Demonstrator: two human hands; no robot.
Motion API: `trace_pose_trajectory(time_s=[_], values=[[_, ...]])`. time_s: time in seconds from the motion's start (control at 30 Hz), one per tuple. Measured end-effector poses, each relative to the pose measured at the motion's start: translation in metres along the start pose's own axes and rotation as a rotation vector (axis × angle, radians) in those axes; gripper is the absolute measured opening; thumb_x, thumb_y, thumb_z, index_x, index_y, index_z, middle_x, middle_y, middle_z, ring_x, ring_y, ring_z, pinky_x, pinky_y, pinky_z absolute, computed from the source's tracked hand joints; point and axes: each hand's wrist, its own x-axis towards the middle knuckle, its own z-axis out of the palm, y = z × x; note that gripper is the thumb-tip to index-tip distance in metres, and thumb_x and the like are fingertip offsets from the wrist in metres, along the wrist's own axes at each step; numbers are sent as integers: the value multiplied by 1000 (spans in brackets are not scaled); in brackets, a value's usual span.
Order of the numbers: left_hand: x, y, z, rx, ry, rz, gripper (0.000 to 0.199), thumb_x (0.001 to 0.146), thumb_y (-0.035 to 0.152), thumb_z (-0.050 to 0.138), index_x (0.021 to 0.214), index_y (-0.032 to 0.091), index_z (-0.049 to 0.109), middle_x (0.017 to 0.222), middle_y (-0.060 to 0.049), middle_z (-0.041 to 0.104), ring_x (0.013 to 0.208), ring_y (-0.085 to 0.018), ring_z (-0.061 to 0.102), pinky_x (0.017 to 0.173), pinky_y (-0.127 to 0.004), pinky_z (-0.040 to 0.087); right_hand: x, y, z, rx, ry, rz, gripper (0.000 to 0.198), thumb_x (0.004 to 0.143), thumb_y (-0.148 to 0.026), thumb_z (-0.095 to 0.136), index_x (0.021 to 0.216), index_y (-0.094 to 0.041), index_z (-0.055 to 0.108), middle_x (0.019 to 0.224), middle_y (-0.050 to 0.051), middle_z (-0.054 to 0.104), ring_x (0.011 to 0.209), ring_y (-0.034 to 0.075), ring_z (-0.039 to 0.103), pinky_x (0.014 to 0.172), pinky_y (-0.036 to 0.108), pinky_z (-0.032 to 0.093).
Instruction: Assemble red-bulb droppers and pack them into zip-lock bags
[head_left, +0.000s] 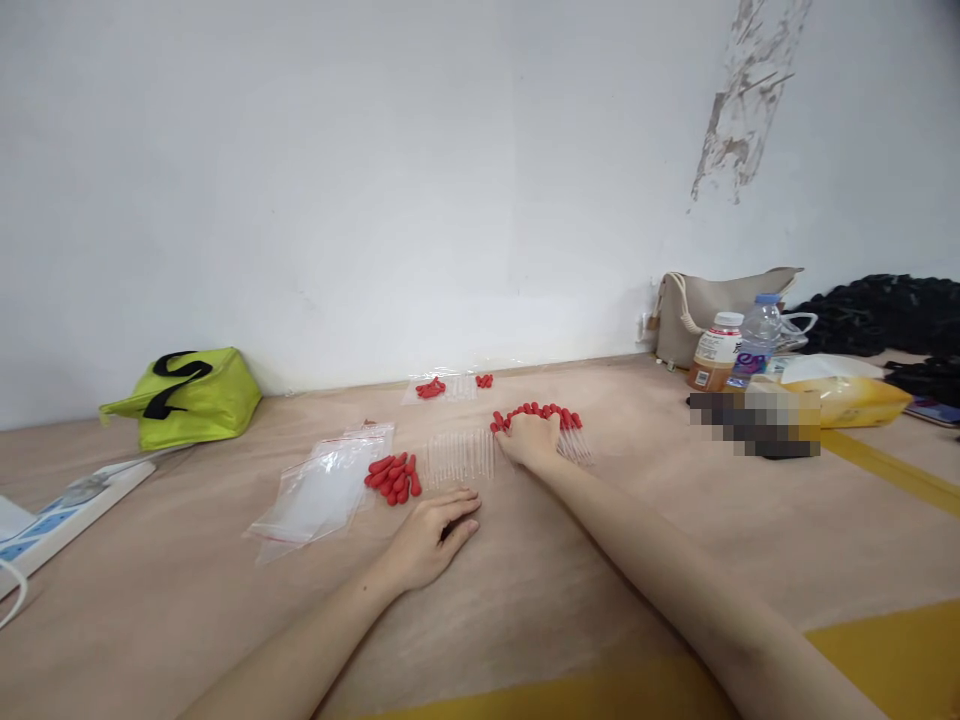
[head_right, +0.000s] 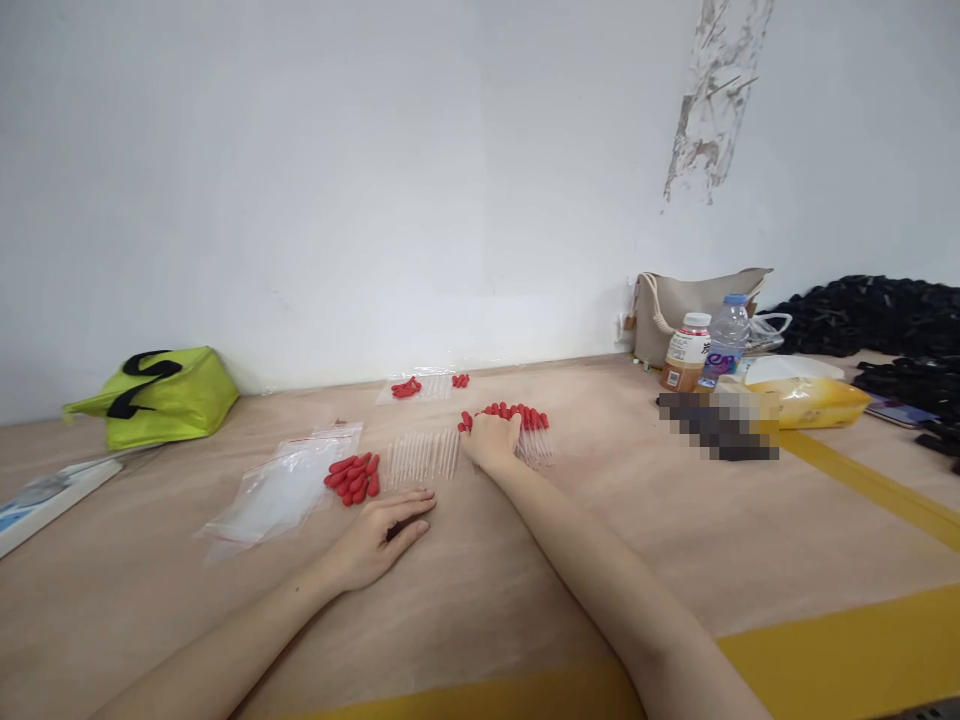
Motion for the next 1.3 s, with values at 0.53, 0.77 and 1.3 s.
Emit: trace_pose_trajectory(time_s=[0.53,0.77,1.3], values=[[2,-36,-60,649,412,-599,26,74,44,49,72,24,65,87,-5,60,89,-28,49,76,-40,32,-4,-29,-6,-17,-254,-13,23,70,-29,52,83,-15,64,89,13,65,84,25,58,84,44,25],[1,-41,-59,625,291,-651,30,72,48,49,65,23,65,86,-5,60,89,-27,49,75,-38,31,-4,-28,-6,14,-238,2,25,71,-29,50,86,-15,64,88,13,64,83,24,58,81,41,27],[2,-21,-54,633,436,-422,24,77,38,51,69,21,66,82,-5,61,85,-25,50,76,-39,32,-70,58,-26,243,198,-381,18,79,-31,47,68,-17,52,69,1,60,65,12,52,68,25,32]])
